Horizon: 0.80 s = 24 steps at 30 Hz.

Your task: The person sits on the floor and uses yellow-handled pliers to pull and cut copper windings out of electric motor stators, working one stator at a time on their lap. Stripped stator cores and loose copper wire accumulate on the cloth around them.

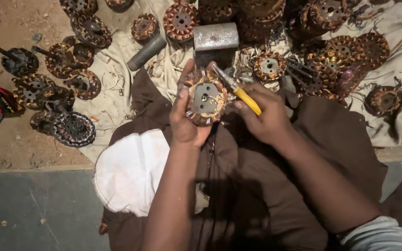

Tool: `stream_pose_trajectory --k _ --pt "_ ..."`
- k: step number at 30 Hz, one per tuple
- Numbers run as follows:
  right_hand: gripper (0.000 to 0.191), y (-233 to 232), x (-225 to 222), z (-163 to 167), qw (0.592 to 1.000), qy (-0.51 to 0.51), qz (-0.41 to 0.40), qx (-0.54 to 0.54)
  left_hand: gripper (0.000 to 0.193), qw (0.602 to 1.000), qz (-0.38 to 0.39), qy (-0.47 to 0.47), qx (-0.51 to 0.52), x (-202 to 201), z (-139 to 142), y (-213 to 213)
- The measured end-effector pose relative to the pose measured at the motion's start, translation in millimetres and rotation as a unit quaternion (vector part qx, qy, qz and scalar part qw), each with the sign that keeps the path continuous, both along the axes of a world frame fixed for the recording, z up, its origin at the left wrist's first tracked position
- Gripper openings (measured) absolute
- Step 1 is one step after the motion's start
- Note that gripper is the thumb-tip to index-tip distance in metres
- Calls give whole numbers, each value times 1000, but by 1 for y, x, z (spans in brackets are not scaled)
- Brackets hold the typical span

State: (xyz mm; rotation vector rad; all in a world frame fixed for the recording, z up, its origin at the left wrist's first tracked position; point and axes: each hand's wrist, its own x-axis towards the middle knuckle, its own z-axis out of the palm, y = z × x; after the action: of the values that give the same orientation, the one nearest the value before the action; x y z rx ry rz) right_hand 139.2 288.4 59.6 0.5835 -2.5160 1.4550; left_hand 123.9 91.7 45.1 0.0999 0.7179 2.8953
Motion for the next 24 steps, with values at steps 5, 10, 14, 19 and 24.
stream_pose_trajectory --k 5,10,14,19,24 --pt "27 0 5 3 990 78 -18 112 70 1000 14 17 17 2 -4 -1" --pt "44 -4 1 7 957 148 -66 240 66 999 20 -36 -3 -1 -3 -1" --pt "40 -7 2 8 944 146 -111 275 63 999 6 -31 -19 -3 0 1" --pt "34 -4 3 11 947 147 -111 264 60 996 14 -69 -46 -2 -1 -1" --pt "26 0 -4 10 978 102 -82 161 62 991 13 -89 -98 -4 -5 -1"
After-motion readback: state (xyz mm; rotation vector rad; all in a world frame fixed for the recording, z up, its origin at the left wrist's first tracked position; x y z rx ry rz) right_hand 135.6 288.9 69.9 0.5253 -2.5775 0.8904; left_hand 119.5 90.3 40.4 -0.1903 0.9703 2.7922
